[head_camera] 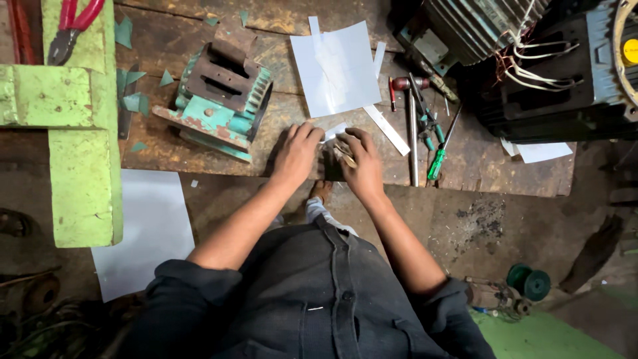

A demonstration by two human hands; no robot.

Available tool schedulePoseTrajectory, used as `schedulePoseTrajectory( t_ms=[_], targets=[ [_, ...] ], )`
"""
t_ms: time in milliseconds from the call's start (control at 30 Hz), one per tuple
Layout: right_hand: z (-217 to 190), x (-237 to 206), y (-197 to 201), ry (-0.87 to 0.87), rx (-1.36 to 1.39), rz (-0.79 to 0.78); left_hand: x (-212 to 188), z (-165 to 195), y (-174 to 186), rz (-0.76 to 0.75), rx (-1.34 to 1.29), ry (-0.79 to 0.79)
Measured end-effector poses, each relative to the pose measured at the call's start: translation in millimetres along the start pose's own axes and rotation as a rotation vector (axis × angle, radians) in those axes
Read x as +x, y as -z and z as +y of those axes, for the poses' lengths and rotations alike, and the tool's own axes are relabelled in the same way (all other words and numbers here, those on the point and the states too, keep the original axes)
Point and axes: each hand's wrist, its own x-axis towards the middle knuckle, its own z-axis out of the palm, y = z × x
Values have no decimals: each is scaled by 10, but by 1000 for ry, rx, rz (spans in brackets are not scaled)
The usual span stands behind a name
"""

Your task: The person cuts small strips of white tape from a roll using scissors and presses the strips onto the green laminated core of an electric motor housing on the workbench. They repeat this cutting-and-sticking cycle, occasionally repositioning the motor housing and reaching across the cluttered bench for the tape and scissors.

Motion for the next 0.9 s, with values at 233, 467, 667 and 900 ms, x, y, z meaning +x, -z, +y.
schedulePoseTrajectory(
  t_ms=[233,467,667,900],
  targets=[
    [80,112,-54,27,-27,-103,62,-48,106,-33,-111,-44],
    [301,65,-232,-26,9,-114,-7,19,200,-70,-362,44],
    [123,-80,-75,-505,555,-112,-83,44,109,-61,-741,352],
    [-17,-160,76,-510,668,-129,-88,50,50,-206,-1070,437]
  ],
)
